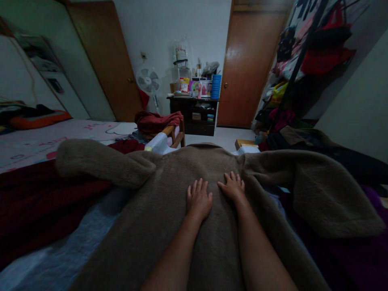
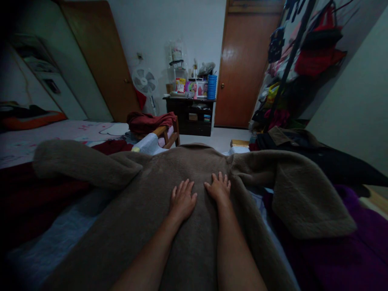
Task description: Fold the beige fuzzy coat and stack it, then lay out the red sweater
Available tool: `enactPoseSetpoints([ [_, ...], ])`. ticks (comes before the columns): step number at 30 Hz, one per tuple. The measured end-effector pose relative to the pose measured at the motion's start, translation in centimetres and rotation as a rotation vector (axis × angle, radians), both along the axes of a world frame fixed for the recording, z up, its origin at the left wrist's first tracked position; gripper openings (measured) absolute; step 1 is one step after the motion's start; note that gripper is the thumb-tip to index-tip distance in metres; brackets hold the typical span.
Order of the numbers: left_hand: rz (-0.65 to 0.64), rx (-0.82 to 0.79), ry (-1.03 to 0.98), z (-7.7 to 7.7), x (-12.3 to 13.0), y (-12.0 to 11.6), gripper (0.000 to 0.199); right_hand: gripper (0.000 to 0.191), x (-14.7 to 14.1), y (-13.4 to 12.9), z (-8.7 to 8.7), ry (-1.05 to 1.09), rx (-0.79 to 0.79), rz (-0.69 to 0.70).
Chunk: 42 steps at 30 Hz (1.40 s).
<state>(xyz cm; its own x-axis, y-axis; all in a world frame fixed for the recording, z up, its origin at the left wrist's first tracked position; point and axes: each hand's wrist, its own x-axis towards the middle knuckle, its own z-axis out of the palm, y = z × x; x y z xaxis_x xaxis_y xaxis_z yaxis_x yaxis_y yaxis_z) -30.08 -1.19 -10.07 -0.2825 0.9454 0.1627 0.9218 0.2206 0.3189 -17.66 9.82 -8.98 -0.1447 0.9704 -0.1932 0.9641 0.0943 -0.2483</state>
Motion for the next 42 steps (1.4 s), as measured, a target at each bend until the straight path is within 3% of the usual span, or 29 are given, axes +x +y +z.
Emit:
enactPoseSetpoints([
  [8, 0.003, -0.012, -0.007, 0.5, 0.2, -0.1, 0.049, 0.059, 0.2, 0.2, -1.0, 0.136, 0.159, 0.071],
  [11, 0.013, 0.030, -0.029, 0.3, 0.2, 0.0, 0.046, 0.045, -0.6, 0.3, -1.5, 0.346, 0.236, 0.247],
  [14, 0.061, 0.086, -0.066, -0.1, 0.1, 0.2, 0.049, 0.045, -1.8, 0.1, -1.9, 0.559, 0.252, 0.438],
  [18, 0.097, 0.140, -0.115, -0.6, 0.0, 0.5, 0.056, 0.050, -3.1, -0.8, -1.8, 0.527, 0.163, 0.537],
  [28, 0.150, 0.132, -0.180, -0.6, 0.1, 0.6, 0.063, 0.052, -3.5, -2.4, 0.3, 0.141, 0.080, 0.479],
  [42, 0.125, 0.128, -0.130, -0.7, -0.2, 0.7, 0.055, 0.066, -2.7, -1.5, -0.1, 0.014, 0.033, 0.182],
])
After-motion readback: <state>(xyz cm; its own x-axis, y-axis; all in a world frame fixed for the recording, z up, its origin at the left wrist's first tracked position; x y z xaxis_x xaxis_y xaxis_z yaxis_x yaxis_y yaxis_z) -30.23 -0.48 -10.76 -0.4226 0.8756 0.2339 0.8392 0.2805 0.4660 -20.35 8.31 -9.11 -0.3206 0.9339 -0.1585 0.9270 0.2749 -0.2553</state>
